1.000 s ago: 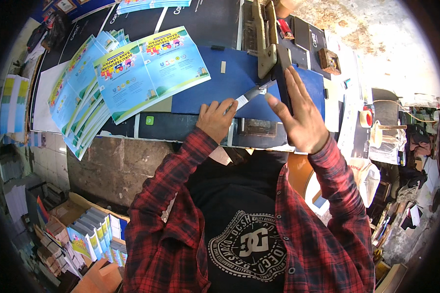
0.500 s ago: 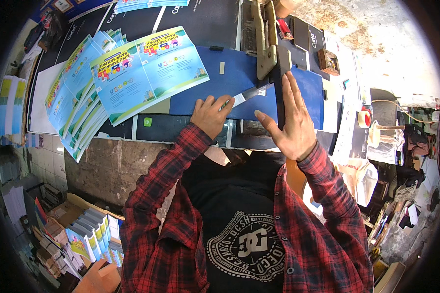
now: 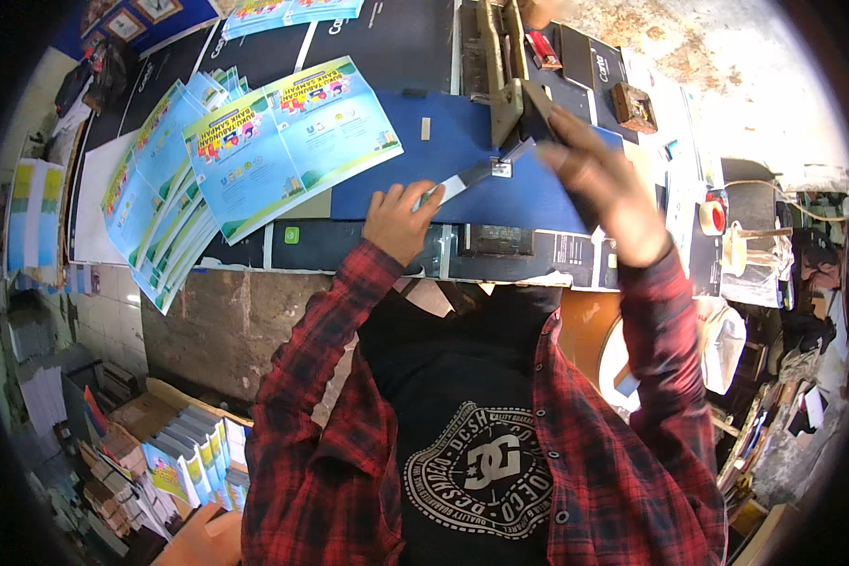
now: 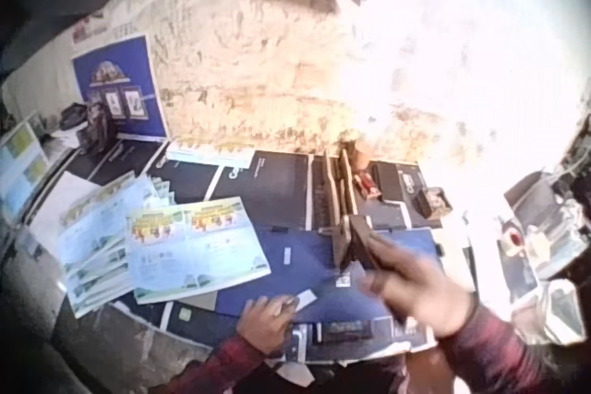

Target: The person uses a manual binding machine to staple the spine of a stack of printed booklets. They repeatedly place the booklets into the machine, press the handle to drive staples into the spine, and remove the finished items. The person also uses a small metal tool to adjust the staples on the spine of the booklets.

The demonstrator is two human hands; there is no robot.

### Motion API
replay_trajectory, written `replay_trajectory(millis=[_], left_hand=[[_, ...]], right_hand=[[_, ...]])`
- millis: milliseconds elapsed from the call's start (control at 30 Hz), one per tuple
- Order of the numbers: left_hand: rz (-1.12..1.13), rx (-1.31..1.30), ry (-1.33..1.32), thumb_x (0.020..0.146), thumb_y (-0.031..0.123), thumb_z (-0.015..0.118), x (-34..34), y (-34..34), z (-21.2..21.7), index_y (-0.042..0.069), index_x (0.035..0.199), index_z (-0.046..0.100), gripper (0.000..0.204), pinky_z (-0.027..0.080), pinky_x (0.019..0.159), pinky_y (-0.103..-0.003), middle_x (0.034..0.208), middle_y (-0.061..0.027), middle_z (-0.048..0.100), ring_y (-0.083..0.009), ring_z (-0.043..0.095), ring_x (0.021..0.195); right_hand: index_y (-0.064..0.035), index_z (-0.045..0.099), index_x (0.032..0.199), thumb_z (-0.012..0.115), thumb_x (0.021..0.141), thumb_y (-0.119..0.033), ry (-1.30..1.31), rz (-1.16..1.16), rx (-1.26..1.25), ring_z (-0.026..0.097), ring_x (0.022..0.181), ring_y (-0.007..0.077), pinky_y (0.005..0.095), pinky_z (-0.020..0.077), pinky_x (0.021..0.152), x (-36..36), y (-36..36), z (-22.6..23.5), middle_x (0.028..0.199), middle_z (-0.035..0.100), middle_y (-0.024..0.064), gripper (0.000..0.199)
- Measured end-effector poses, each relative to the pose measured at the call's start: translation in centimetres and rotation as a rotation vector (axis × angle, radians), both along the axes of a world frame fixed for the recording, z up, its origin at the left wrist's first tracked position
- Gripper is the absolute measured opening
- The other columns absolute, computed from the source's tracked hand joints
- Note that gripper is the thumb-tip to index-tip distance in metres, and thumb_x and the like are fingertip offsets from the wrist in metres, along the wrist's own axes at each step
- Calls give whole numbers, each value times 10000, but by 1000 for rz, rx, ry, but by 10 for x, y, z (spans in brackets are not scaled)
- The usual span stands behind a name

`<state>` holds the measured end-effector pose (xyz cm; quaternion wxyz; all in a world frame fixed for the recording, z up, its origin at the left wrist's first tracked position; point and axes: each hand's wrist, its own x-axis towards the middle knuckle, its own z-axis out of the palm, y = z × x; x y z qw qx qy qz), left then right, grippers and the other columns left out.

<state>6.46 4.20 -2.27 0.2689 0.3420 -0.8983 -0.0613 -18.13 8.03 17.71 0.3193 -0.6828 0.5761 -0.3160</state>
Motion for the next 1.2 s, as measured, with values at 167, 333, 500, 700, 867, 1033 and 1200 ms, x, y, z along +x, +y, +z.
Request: replay_trajectory(millis=[167,333,500,700,867,1033,1200], left_hand=[[194,126,269,885,129,632,52,18,18,12,1317,538,457,434,802,-443,1118,-151,593,-340,559,909],[500,347,434,929,91,608,112,72,28,-52,1227,490,351,464,768,-410,1008,-219,566,-359,578,876],[711,584,581,943,131,612,121,124,12,-26,1186,487,315,467,705,-379,880,-153,575,-267,581,761],[782,637,660,957,177,608,102,156,5,-5,1159,504,291,478,733,-353,907,-138,598,-223,594,794],[790,577,602,955,176,603,102,165,1,-7,1178,507,304,486,736,-342,929,-129,608,-217,599,791],[825,652,660,948,139,596,126,164,-10,-3,1165,495,279,483,673,-332,888,-118,588,-197,583,732],[848,674,688,942,107,601,130,150,6,-5,1162,477,277,456,588,-291,830,-83,552,-139,547,644]], right_hand=[[-9,602,1255,428,1028,-375,-522,-371,112,642,978,173,309,477,861,-26,-10,3,1135,664,120,465],[-25,661,901,589,935,-151,-81,-490,-317,659,775,191,333,512,699,1,75,-130,831,693,97,148],[-88,601,1030,682,778,-131,544,85,-342,535,982,215,369,409,811,83,72,-151,1163,652,30,269],[-93,559,1047,693,739,-159,672,179,-238,514,1004,230,378,389,820,93,51,-173,1233,614,42,342],[-93,564,1040,684,733,-167,577,194,-267,520,1056,245,401,385,821,100,63,-173,1299,589,71,338],[-100,558,1057,671,751,-174,707,12,-207,465,1256,275,544,351,910,97,77,-174,1356,550,93,335],[-104,526,1113,647,801,-165,700,69,-184,450,1296,263,580,327,920,105,70,-177,1354,558,78,340]])
